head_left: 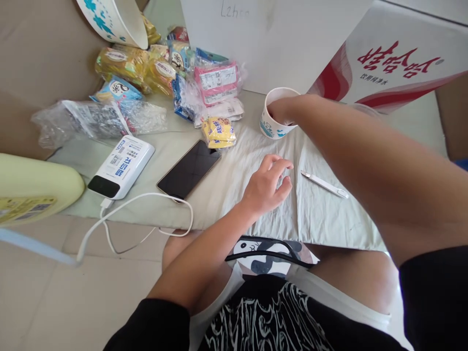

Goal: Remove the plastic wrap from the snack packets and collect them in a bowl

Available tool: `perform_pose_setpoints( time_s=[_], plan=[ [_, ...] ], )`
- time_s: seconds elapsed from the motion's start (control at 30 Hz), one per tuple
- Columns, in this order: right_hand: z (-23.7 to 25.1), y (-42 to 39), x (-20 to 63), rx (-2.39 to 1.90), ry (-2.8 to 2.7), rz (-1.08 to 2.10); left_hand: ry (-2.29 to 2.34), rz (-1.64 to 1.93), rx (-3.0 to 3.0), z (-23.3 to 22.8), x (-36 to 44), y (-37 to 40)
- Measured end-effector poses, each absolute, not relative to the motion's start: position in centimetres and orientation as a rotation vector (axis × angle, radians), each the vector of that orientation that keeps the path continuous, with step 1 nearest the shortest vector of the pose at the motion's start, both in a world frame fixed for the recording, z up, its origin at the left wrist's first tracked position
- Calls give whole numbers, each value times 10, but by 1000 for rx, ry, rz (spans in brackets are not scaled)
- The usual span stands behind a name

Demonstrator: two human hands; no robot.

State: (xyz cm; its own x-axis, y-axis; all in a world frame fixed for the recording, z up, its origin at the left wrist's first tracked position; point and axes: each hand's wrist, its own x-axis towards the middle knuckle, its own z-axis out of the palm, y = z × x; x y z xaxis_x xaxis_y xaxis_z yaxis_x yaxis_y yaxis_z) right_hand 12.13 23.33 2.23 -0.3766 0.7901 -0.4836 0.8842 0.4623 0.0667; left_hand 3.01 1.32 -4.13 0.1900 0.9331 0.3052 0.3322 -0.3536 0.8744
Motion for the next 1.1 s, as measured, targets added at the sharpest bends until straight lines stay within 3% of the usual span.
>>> perform_pose_setpoints(
  time_s=[0.23, 0.43, 0.5, 0.6, 0.73, 0.83, 0.97, 1.1],
  plan=[
    [34, 226, 113, 1609, 2004, -313, 1216, 1145, 1799, -40, 24, 13],
    [74, 182, 139, 1836, 2126, -639, 1228, 1154, 1780, -30, 16, 7],
    [79, 157, 154, 1958, 2400, -467, 1226, 1155, 1769, -28, 16, 7],
    [64, 129, 176, 1778, 2616, -196, 1186, 1183, 1755, -31, 18, 9],
    [33, 114, 190, 1643, 2608, -96, 1151, 1260, 1850, -42, 20, 12],
    [38, 97, 209, 1690, 2705, -55, 1170, 1298, 1975, -44, 20, 8],
    [69, 49, 283, 1749, 2865, -19, 1089, 1346, 2127, -29, 43, 3],
    [76, 4, 393, 2082, 2757, 193, 875, 1114, 2153, -4, 130, 14]
  ],
)
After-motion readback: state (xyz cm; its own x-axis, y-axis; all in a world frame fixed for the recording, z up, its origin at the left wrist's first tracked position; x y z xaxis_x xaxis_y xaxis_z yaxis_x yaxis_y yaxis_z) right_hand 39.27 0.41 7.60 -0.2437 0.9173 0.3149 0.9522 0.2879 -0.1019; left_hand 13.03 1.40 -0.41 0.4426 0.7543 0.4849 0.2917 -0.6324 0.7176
